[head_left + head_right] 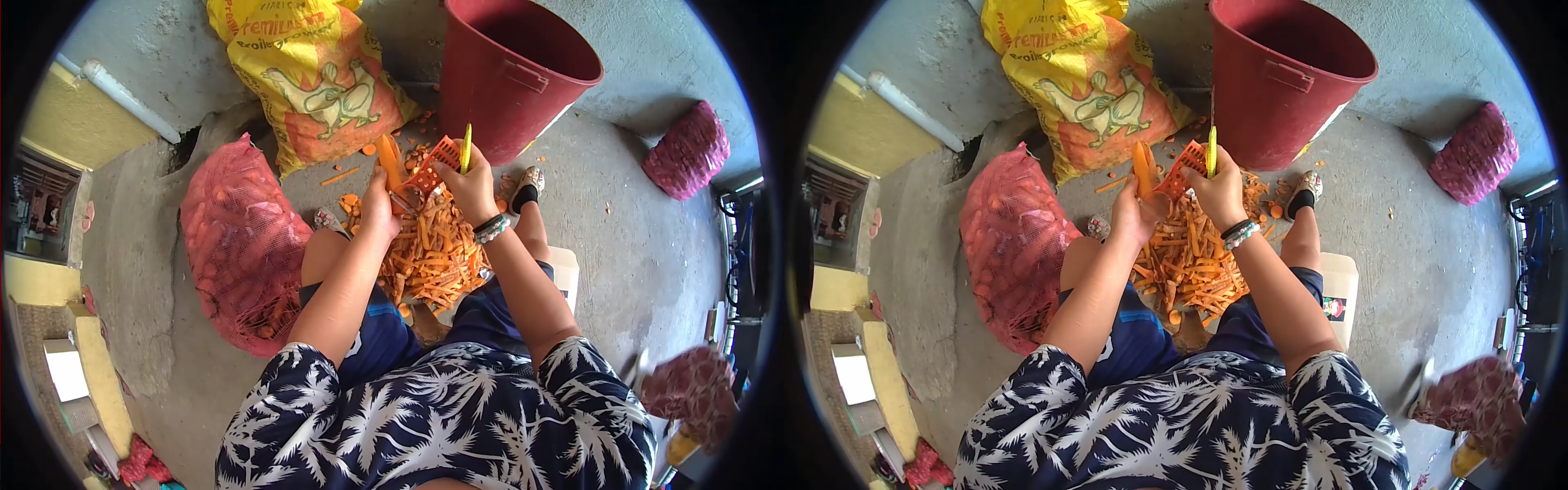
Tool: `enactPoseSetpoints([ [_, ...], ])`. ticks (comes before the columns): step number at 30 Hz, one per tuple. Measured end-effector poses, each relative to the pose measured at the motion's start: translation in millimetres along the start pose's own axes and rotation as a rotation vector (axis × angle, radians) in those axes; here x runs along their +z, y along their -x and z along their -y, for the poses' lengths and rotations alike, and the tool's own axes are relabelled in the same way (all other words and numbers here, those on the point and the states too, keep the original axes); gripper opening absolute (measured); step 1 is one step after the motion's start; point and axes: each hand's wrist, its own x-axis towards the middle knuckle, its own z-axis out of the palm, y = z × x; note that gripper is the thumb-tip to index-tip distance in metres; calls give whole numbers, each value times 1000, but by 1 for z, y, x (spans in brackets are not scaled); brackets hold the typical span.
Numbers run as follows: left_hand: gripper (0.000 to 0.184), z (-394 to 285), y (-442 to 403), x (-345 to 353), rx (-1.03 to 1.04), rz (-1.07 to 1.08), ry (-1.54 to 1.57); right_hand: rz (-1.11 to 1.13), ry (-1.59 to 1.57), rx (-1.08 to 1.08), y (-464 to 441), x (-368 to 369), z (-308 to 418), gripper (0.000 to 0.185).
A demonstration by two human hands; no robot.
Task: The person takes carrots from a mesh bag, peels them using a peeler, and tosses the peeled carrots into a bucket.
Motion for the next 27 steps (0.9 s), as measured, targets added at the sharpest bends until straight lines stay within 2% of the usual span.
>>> enactPoseSetpoints([
  [3,39,-4,1,1,23,8,68,9,-113,32,-3,7,-10,33],
  [5,40,-6,-1,1,81,-33,99,-22,-104,30,0,12,-12,33],
  [10,39,-6,-3,0,62,-53,96,-79,-119,25,0,15,-11,35],
  [13,39,-12,8,9,20,-20,7,-36,-177,-8,-12,10,-17,37],
  [15,39,-13,10,7,-16,13,-39,126,-246,38,-23,5,-15,38],
  [16,39,-13,7,-2,-69,94,-125,124,-247,35,-30,1,-11,38],
  [17,38,-11,4,-11,-122,175,-210,98,-172,-17,-39,-5,-5,38],
  [18,38,-13,12,-7,-121,177,-210,74,-98,-69,-49,-12,-1,39],
  [19,38,-19,26,0,-197,155,-216,36,-33,-48,-61,-19,0,37],
  [20,37,-22,34,3,-275,131,-223,-27,-28,-119,-77,-25,-13,36],
  [21,41,-22,33,-9,-247,227,-249,-143,109,-197,-100,-36,-32,35],
  [22,41,-21,30,-16,-246,228,-253,-260,248,-278,-111,-42,-31,35],
  [24,42,-22,22,-26,-253,217,-220,-348,389,-224,-107,-57,-16,33],
  [25,41,-23,18,-29,-239,170,-222,-353,445,-306,-100,-54,-3,28],
  [27,41,-29,6,-38,-253,156,-224,-46,655,-315,-84,-51,20,22],
])
